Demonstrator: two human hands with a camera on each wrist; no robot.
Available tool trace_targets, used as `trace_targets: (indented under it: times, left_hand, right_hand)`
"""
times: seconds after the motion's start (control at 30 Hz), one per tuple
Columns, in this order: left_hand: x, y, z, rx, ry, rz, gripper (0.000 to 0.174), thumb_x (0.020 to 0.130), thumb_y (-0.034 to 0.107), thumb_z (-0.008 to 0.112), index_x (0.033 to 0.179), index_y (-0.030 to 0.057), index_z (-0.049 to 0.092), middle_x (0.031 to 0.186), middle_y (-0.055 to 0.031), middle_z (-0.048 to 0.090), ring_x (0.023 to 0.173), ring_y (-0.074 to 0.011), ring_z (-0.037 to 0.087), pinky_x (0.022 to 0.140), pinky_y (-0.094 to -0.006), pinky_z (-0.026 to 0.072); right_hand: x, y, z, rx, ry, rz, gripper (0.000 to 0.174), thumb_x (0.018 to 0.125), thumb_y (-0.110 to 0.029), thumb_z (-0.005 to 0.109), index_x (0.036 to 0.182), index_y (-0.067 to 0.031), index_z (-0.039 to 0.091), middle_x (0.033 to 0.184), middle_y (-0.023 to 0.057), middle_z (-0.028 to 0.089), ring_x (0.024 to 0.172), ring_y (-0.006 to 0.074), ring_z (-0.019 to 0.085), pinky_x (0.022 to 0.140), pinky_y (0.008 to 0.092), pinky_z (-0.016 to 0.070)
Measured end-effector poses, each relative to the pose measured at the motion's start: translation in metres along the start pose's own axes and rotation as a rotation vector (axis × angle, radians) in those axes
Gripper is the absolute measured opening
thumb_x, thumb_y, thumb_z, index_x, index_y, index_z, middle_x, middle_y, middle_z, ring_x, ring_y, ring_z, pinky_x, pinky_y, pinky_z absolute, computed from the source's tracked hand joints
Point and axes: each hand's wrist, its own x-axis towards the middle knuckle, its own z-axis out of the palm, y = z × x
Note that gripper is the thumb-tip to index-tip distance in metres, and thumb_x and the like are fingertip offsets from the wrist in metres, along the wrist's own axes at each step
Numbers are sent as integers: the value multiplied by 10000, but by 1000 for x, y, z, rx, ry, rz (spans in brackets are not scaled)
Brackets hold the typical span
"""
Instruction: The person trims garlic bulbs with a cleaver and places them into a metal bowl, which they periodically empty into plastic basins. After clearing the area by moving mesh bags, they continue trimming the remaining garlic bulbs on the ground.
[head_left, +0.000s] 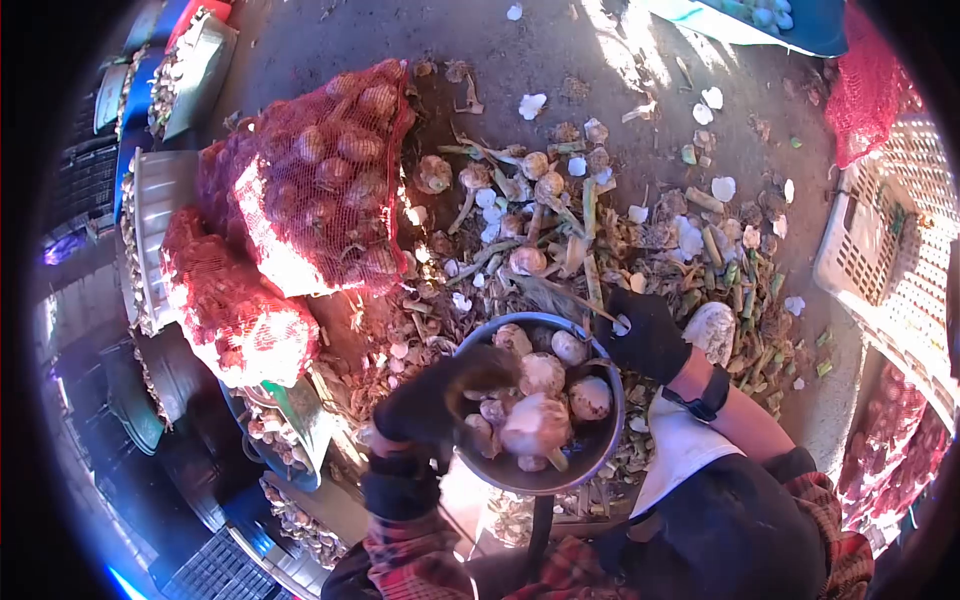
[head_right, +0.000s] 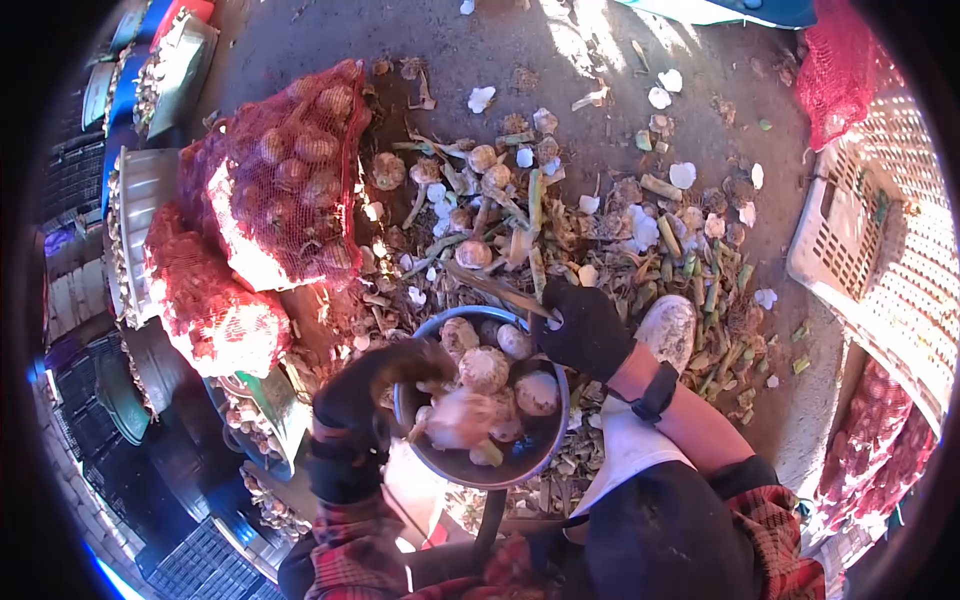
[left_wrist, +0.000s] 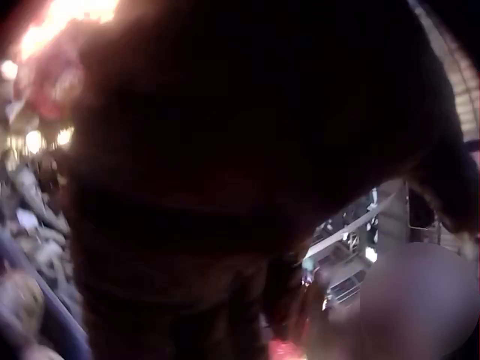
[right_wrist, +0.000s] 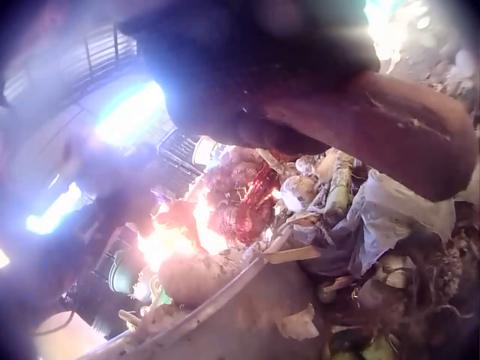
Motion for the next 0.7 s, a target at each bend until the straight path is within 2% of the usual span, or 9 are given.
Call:
trace_targets:
  times: [0.07, 0.13, 0.2, 0.37, 0.43, 0.5, 0.53, 0.6, 0.7]
  left_hand:
    - [4, -2, -35, 83, 98, -30, 427, 891, 308, 596, 1181, 7, 508, 1053, -125, 622, 986, -222, 613, 881, -371, 491]
    - [40, -36, -89, 320, 531, -169, 433, 849, 371, 637, 1072, 4, 586, 888, -87, 652, 840, -234, 649, 734, -348, 526]
    - [95, -13, -93, 95, 863, -249, 515, 858, 477, 581, 953, -28, 618, 759, -93, 655, 702, -238, 652, 611, -343, 511]
    - [197, -81, -182, 253, 1025, -534, 718, 728, 634, 630, 961, -45, 639, 857, -143, 673, 742, -227, 663, 638, -337, 522]
    - [213, -91, -188, 479, 982, -561, 581, 775, 558, 618, 967, 10, 638, 858, -132, 658, 741, -235, 668, 616, -368, 547]
    - [215, -98, -175, 28, 1036, -496, 361, 816, 316, 655, 1056, 54, 585, 873, -102, 629, 794, -213, 662, 602, -374, 578]
    - [207, -89, -158, 26, 1039, -497, 361, 816, 316, 655, 1056, 54, 585, 873, -102, 629, 794, -213, 662, 602, -374, 578]
    - [183, -62, -123, -226, 983, 2, 501, 722, 182, 741, 1137, 17, 513, 897, -110, 627, 713, -195, 634, 617, -306, 545]
    - [157, -37, -87, -127, 854, 133, 566, 698, 11, 674, 1186, 49, 388, 1006, -112, 560, 793, -191, 608, 642, -294, 550]
  right_hand:
    - [-1, 6, 6, -16, 15, -78, 100, 727, -144, 661, 703, -71, 598, 581, 149, 568, 531, 317, 579, 500, 383, 444]
    - [-1, 4, 6, 4, 4, -87, 106, 728, -148, 661, 695, -69, 598, 580, 150, 569, 529, 320, 577, 500, 382, 444]
    - [0, 4, 5, 13, 10, -95, 113, 728, -152, 662, 688, -68, 598, 580, 151, 570, 527, 323, 575, 501, 380, 445]
    - [-3, 13, 2, -30, 68, -71, 105, 727, -135, 665, 698, -62, 595, 595, 149, 574, 539, 321, 581, 508, 371, 452]
    - [-4, 16, -1, -35, 86, -64, 99, 720, -111, 666, 695, -58, 586, 592, 152, 567, 541, 323, 583, 502, 369, 451]
    - [-2, 14, -3, -23, 90, -39, 121, 715, -146, 673, 712, -62, 586, 607, 157, 571, 563, 342, 586, 511, 395, 457]
    - [-2, 14, -5, -11, 87, -7, 149, 710, -182, 680, 729, -67, 587, 621, 162, 576, 585, 362, 589, 521, 420, 463]
    - [3, 10, -8, -18, 106, 5, 149, 710, -181, 680, 734, -67, 589, 627, 163, 580, 591, 363, 591, 527, 419, 464]
    - [17, -5, -19, -59, 120, 0, 152, 709, -181, 677, 747, -64, 588, 652, 162, 586, 611, 363, 594, 543, 418, 467]
